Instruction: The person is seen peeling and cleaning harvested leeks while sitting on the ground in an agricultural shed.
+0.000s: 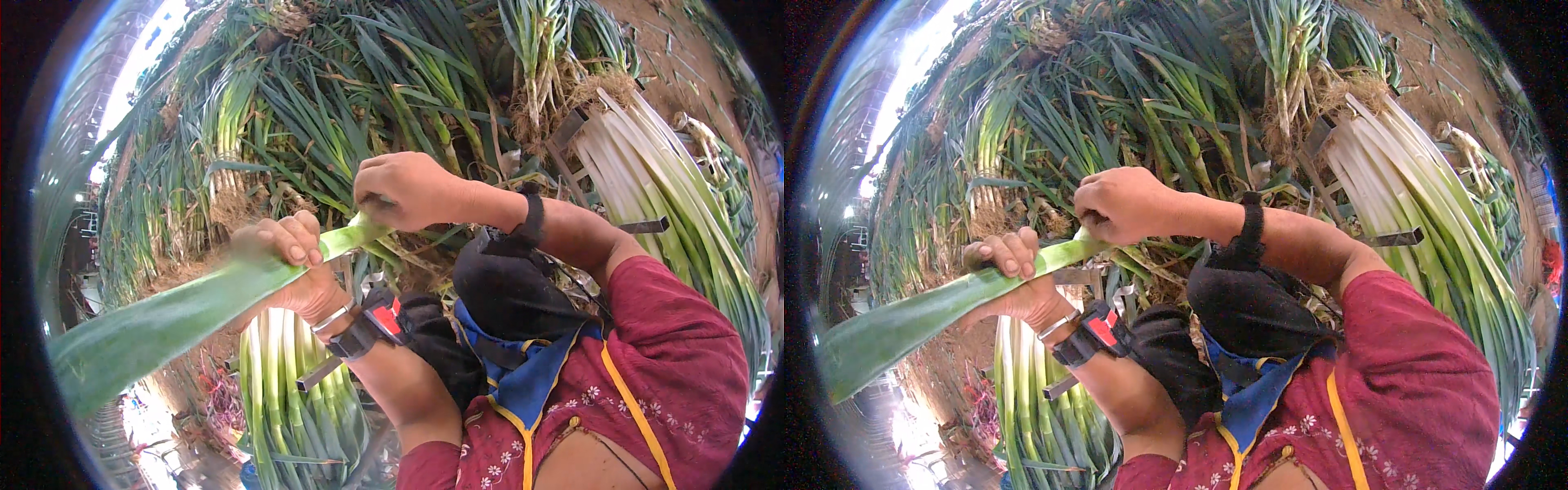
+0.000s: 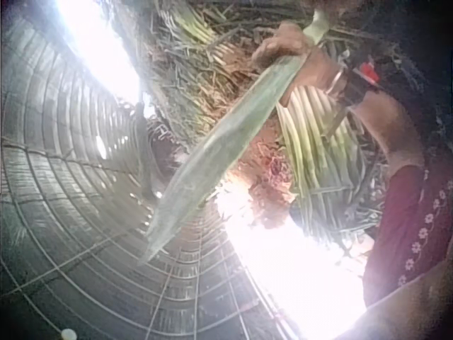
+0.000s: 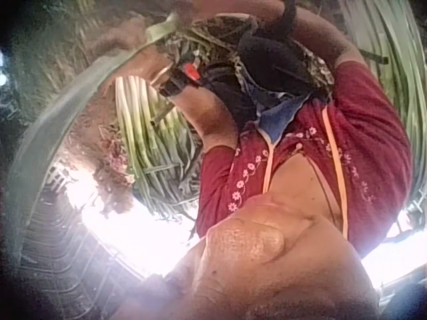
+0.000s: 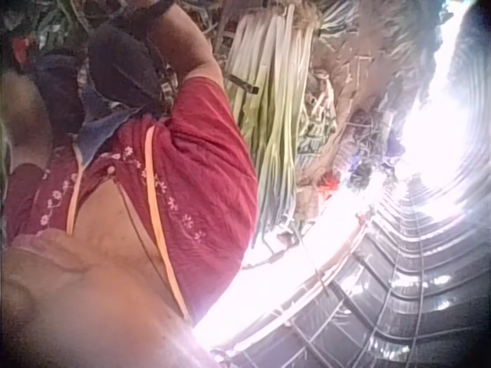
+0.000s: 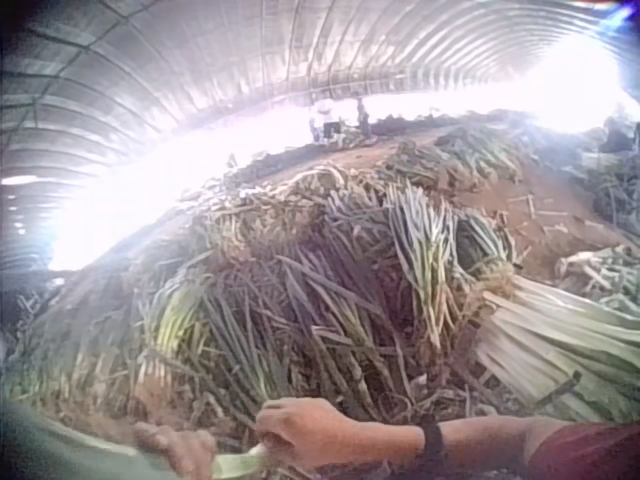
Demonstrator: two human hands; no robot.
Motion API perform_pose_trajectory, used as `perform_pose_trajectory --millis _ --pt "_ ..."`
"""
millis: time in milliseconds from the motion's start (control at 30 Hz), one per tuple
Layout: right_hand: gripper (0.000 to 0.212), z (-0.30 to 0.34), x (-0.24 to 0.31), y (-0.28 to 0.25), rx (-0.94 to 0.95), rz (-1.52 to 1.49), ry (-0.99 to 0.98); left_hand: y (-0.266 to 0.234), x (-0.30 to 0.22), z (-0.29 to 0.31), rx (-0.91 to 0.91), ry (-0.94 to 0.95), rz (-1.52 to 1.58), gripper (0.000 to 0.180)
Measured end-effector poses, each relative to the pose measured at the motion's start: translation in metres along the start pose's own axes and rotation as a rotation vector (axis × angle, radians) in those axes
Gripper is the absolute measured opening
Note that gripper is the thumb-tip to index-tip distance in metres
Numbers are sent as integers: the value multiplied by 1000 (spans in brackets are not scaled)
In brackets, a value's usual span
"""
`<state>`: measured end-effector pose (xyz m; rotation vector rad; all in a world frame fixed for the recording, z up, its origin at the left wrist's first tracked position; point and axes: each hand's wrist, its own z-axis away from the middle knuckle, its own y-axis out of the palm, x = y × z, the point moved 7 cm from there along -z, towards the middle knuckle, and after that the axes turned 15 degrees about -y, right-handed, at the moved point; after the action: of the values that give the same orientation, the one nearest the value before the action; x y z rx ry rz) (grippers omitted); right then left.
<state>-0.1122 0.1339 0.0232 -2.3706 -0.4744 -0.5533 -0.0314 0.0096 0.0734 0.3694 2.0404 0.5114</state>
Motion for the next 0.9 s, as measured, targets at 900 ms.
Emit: perform_pose_trajectory --millis 900 --pt "20 172 -110 -40 464 571 14 -71 -93 53 -619 238 -42 73"
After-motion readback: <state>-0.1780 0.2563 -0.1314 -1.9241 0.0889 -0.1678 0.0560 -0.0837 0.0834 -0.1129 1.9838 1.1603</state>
